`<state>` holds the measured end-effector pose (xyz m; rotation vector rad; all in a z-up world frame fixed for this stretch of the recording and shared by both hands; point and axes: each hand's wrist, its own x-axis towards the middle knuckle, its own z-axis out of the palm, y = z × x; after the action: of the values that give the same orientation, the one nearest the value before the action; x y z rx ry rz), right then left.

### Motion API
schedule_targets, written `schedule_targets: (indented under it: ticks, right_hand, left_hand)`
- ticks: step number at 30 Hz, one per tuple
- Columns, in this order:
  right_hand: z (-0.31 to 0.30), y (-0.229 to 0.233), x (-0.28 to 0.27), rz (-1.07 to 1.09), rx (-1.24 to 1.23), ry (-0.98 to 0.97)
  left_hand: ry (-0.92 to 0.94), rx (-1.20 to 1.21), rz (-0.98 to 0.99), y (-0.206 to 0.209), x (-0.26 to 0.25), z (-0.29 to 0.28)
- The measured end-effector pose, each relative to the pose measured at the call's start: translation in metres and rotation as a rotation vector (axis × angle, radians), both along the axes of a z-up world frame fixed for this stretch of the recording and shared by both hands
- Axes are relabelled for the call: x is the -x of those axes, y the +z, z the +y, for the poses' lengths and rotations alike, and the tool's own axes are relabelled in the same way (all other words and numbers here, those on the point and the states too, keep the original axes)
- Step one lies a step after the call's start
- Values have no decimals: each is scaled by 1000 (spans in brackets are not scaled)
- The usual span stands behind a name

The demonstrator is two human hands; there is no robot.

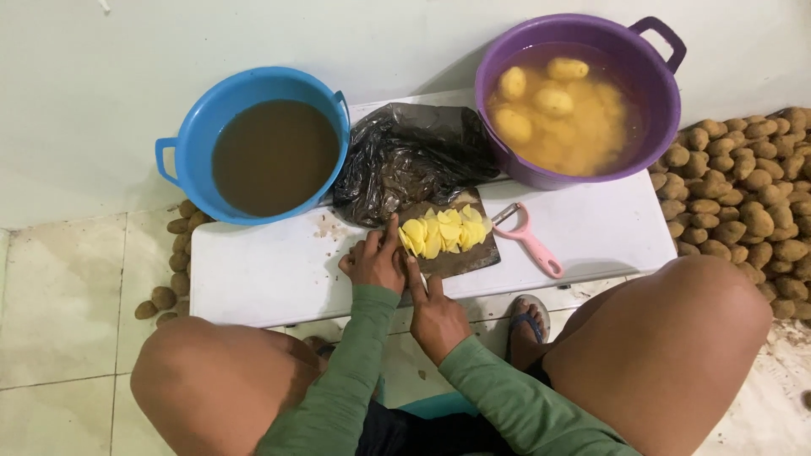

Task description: Slicing a peeled potato into thin rounds using a knife on a small cutting board.

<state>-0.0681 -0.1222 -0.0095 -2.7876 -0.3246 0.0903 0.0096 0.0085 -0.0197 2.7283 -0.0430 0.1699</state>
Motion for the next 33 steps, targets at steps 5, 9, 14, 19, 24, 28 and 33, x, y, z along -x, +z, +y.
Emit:
schedule_targets:
  ticks: [5,9,14,19,24,28,33]
  right_hand:
    - [-1,-2,-2,-17,9,6]
    - [-1,-2,-5,11,-14,16]
    - [-2,-16,-9,27,13,33]
    - [-7,-1,-12,50,-20,32]
    - [-16,18,2,223,-92,-26]
    - [-20,29,6,235,-136,-38]
    - [-14,37,12,159,-156,-3]
  left_hand:
    - [-15,-21,42,-10,-6,1]
    - [-28,-66,162,-4,-12,1]
    - [-48,-82,269,11,-17,2]
    - [-70,-91,362,17,-23,6]
    - [-64,-51,378,31,-15,3]
    - [-43,11,370,12,-18,13]
    - [-44,98,242,8,-14,15]
